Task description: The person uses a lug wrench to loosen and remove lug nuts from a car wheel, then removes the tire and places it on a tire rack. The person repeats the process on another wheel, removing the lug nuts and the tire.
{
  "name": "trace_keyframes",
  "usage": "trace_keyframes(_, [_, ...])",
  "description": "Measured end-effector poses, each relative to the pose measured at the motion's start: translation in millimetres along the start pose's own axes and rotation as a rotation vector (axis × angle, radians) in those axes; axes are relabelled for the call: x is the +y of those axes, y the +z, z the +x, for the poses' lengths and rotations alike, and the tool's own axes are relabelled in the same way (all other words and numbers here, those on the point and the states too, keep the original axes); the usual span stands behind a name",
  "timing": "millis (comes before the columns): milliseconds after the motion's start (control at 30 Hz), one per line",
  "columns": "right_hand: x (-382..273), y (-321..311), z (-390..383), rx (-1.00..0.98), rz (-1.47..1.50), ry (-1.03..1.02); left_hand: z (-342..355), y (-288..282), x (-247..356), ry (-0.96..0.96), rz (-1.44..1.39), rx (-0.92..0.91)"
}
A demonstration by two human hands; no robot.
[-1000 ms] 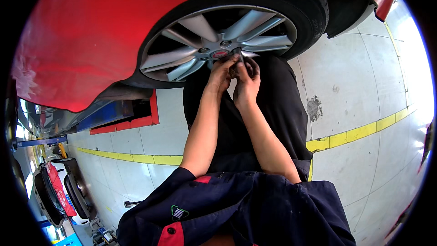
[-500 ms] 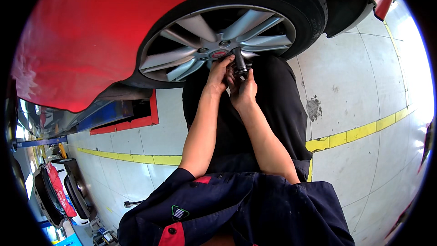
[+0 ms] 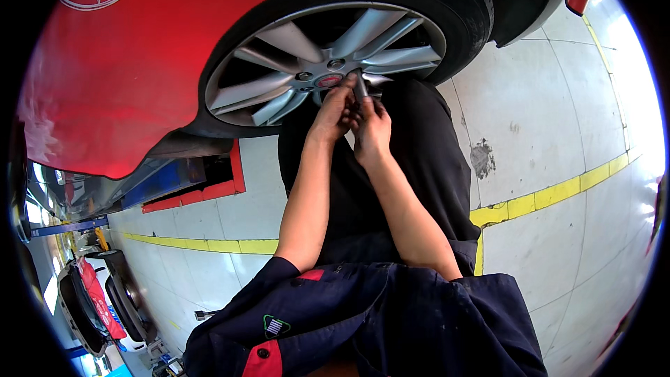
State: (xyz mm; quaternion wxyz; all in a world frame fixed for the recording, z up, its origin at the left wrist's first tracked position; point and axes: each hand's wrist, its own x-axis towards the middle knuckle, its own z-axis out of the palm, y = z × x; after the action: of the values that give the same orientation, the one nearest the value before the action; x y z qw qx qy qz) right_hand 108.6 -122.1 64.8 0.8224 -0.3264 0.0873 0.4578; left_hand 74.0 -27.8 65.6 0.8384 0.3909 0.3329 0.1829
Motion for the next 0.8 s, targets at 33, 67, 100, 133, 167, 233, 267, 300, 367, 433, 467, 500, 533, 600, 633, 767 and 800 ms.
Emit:
trace_keyframes(33, [2,8,-7,0.045,-0.049,-0.211,-2,5,0,0.013,0.076,0.03])
trace_keyframes(67, [0,8,-9,-0.09,-0.085,-0.277,-1,4,-5,0.132,0.121,0.042])
trace_keyframes(100, [-3,9,-9,-0.052,-0.017,-0.261,0,0,-6,0.123,0.08,0.038])
trace_keyframes(133, [-6,11,-8,-0.014,0.052,-0.244,1,-6,-6,0.114,0.04,0.034])
trace_keyframes(167, [-10,12,-8,0.029,0.12,-0.229,0,-7,-5,0.1,0.0,0.027])
trace_keyframes(233, [-14,5,-5,0.106,0.124,-0.104,-1,-7,-5,0.074,-0.107,0.016])
trace_keyframes(267, [-15,-1,0,0.126,0.096,-0.053,-4,-3,-2,0.059,-0.161,0.008])
trace_keyframes(300, [-17,-7,6,0.145,0.068,-0.001,-6,2,0,0.044,-0.215,0.0])
trace_keyframes(367, [-20,-7,9,0.051,-0.174,-0.047,-7,7,-1,0.067,-0.086,0.017])
trace_keyframes(433, [-20,4,3,-0.005,-0.375,-0.107,-6,3,-4,0.045,0.008,0.037])
trace_keyframes(467, [-16,-4,8,-0.006,-0.501,-0.127,-6,3,-1,-0.052,0.075,0.03])
trace_keyframes(500, [-23,-9,11,-0.068,-0.643,-0.122,-9,2,1,-0.053,0.012,-0.02])
trace_keyframes(533, [-34,-16,15,-0.13,-0.786,-0.118,-12,1,2,-0.054,-0.05,-0.07])
trace_keyframes(600, [-65,2,-2,-0.2,-0.893,-0.03,-18,-2,5,-0.017,-0.111,-0.084])
trace_keyframes(633, [-72,-3,2,-0.279,-0.964,-0.024,-21,-3,4,0.018,-0.111,-0.045])
trace_keyframes(767, [-84,-6,-3,-0.456,-1.122,0.1,-37,-7,8,0.186,0.117,0.069])
trace_keyframes(800, [-87,-4,-7,-0.47,-1.144,0.126,-47,-13,8,0.252,0.326,0.135])
